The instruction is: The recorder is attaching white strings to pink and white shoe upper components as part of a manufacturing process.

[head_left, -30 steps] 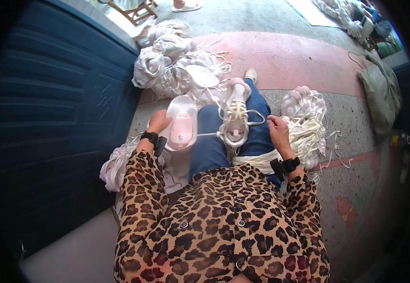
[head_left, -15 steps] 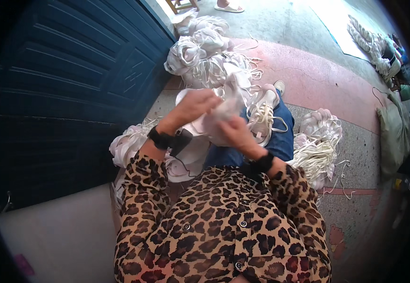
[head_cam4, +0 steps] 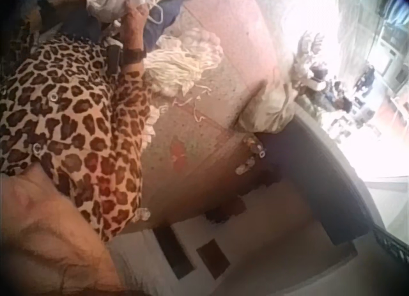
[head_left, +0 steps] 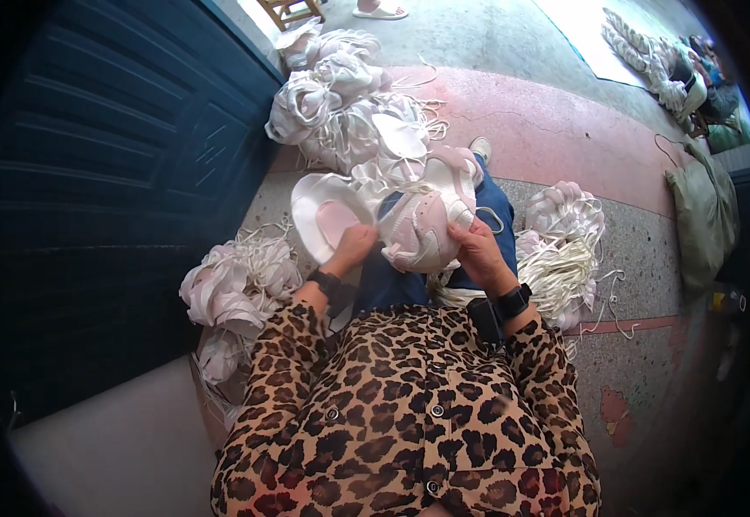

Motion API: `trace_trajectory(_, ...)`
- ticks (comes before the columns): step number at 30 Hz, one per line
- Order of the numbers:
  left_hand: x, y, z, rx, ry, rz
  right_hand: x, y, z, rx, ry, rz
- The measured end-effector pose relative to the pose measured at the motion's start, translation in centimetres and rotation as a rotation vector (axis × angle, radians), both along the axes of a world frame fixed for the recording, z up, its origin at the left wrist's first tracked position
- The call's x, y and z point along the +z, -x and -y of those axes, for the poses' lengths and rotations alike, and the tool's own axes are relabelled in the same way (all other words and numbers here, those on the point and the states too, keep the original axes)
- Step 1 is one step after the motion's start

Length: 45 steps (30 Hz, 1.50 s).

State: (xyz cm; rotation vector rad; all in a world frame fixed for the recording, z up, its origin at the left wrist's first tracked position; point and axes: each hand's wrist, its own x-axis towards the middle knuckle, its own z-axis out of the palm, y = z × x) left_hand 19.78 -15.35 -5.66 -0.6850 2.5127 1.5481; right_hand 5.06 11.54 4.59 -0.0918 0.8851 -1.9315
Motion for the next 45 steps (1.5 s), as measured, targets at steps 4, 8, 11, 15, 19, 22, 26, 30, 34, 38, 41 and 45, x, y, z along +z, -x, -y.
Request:
trace_trajectory(4,7.0,2.3,2.9,-0.148,0.144,0.084,-1.4,1.0,-3.2,-0.034,0.013,0.073)
trace_trajectory(8,12.5,5.6,-0.8,-0.154,0.072,-0.020,-4.4,2.3,-7.8,-0.094,-0.016,0.145)
trace_trajectory(11,9.9,7.5,-6.2,-0.271,0.323,-0.039,-5.0,2.4,-7.2,-0.093,-0.013,0.138)
trace_trajectory(15,8.3,9.6,-7.8,-0.205,0.470,0.175,-4.6,2.8,-6.3,-0.146,-0.114,0.098)
trace_trajectory(19,7.8,9.6,-6.6,-0.223,0.469,0.171,-7.3,0.8,-6.9,-0.019,-0.522,0.043)
trace_trajectory(22,7.5,10.6,-6.3,-0.321,0.418,0.261,-11.0,-1.5,-5.3,-0.033,-0.701,-0.193)
trace_trajectory(26,7.3,9.7,-6.6,-0.359,0.568,0.147,-12.0,-1.4,-3.9,-0.246,-0.814,-0.271)
trace_trajectory(30,4.4,8.1,-11.0,-0.238,0.748,0.177,-8.8,-1.0,-6.2,-0.398,-0.941,-0.673)
trace_trajectory(34,2.4,6.7,-13.2,-0.184,0.759,0.088,-4.0,-1.2,-6.0,-0.352,-1.052,-1.344)
trace_trajectory(38,2.4,6.6,-13.4,-0.224,0.729,0.023,-5.2,-0.9,-5.0,-0.122,-1.109,-1.462)
trace_trajectory(41,2.0,6.5,-12.9,-0.266,0.743,0.016,-8.2,-0.8,-4.7,-0.200,-1.093,-1.412)
trace_trajectory(45,1.0,6.4,-12.7,-0.340,0.765,0.030,-9.6,-1.5,-4.7,-0.258,-1.056,-1.351)
